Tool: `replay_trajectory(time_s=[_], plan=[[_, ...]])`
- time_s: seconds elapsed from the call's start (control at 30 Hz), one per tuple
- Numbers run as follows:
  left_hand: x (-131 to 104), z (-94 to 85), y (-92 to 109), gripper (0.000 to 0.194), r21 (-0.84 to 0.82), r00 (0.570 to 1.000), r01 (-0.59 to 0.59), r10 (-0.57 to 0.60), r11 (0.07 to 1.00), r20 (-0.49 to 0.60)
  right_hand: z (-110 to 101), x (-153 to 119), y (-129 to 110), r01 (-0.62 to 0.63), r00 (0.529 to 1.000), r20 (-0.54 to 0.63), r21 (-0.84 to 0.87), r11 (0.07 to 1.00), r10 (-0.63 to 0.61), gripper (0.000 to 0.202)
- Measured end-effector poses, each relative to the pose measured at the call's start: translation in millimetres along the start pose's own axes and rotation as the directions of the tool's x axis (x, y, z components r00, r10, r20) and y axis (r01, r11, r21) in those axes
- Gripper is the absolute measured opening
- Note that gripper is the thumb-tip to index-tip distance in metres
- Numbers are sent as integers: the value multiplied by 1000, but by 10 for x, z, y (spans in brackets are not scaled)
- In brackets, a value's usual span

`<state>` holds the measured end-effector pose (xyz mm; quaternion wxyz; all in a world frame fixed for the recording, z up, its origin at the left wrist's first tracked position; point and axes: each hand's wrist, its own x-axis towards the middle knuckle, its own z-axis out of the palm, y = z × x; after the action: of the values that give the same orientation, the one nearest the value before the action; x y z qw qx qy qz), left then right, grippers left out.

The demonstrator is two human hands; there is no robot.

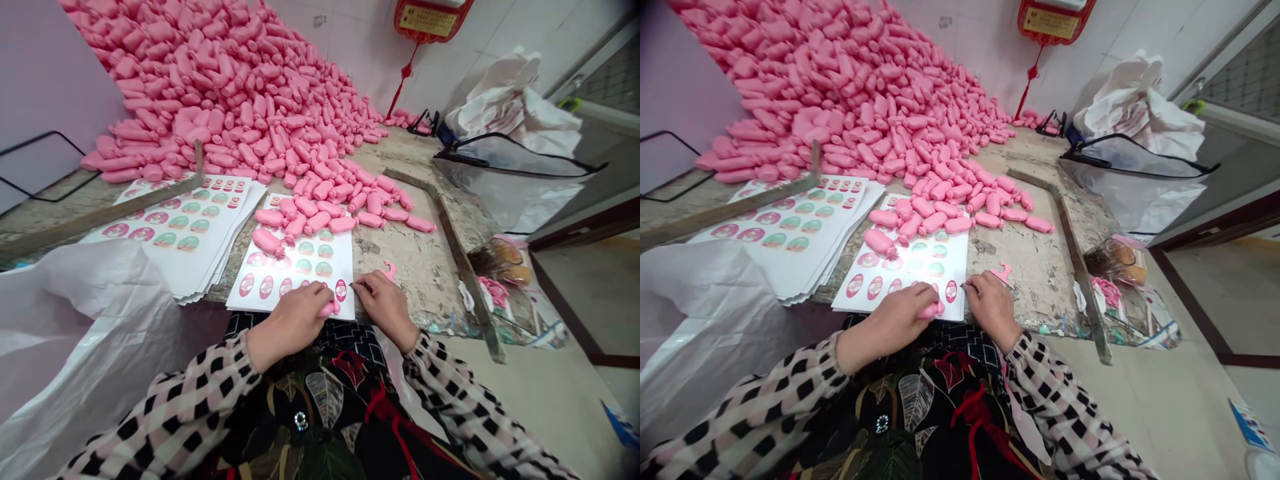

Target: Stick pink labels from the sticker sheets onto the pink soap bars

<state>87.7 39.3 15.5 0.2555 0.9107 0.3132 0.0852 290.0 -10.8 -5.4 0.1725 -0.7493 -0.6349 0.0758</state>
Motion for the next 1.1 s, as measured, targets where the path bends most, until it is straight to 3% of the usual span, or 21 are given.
replay_trajectory(time_s=[0.2,0.37,0.63,0.83,0.97,1.1], plan=[[-12,181,100,45,213,995,-39,18,976,101,-51,85,44,56,996,71,18,998,-57,17],[-54,243,104,55,253,996,-46,24,966,91,-77,146,60,76,990,115,53,996,-81,14],[-69,299,154,56,311,996,12,-37,950,75,-87,165,37,92,986,136,35,995,-96,16],[-51,355,173,59,355,997,22,-48,935,66,-51,174,110,98,982,149,145,985,-119,15],[-30,404,185,59,384,995,50,-81,922,65,56,129,139,36,988,137,266,963,-75,13],[-9,409,195,60,395,992,58,-99,917,85,160,23,76,-79,996,53,326,942,65,14]])
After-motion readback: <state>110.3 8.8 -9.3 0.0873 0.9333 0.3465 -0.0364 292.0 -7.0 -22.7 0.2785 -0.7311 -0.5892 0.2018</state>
